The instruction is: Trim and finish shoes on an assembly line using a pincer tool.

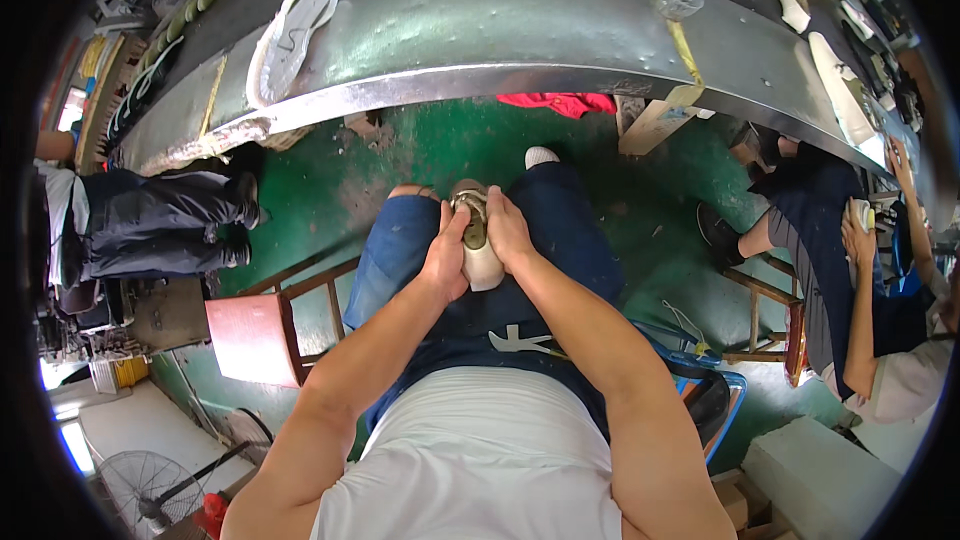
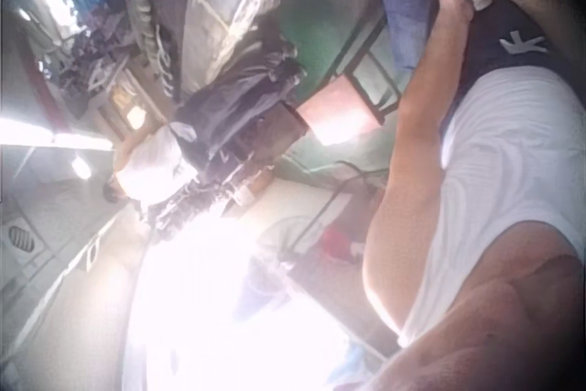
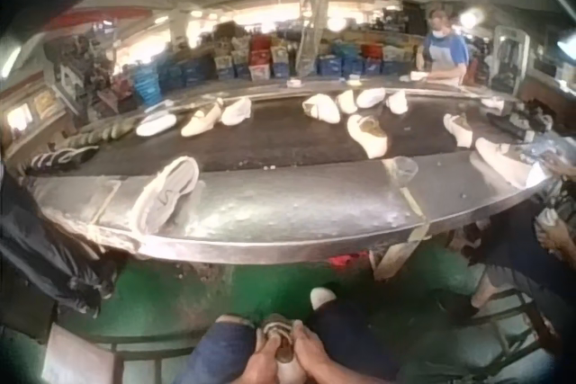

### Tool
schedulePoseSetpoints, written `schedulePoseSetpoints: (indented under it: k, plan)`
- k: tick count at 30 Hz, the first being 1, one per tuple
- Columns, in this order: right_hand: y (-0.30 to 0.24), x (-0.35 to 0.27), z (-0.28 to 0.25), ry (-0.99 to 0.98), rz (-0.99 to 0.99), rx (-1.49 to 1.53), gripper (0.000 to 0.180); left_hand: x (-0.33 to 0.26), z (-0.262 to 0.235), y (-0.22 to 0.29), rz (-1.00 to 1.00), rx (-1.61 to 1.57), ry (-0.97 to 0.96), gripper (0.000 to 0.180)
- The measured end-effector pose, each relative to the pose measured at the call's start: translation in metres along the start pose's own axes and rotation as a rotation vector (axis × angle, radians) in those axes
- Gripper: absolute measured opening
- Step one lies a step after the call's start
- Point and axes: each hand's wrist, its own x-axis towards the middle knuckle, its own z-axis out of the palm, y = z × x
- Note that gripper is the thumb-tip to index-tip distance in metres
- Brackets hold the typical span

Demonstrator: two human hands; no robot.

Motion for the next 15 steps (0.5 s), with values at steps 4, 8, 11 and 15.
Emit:
schedulePoseSetpoints:
  k: [4, 8, 11, 15]
  plan:
    - [-0.08, -0.039, 0.0, -0.232, 0.294, 0.213, 0.064, -0.011, -0.016, 0.009, 0.09, -0.205, -0.47, 0.09]
    - [-0.117, -0.04, -0.007, -0.244, 0.34, 0.141, 0.055, -0.025, -0.011, 0.01, 0.751, 0.524, -0.479, 0.107]
    - [-0.131, -0.042, -0.009, -0.239, 0.368, 0.124, 0.053, -0.043, -0.001, 0.031, 0.933, 0.897, -0.541, 0.121]
    - [-0.125, -0.028, -0.011, -0.285, 0.373, 0.187, 0.053, -0.029, 0.003, 0.041, 1.138, 1.083, -0.587, 0.125]
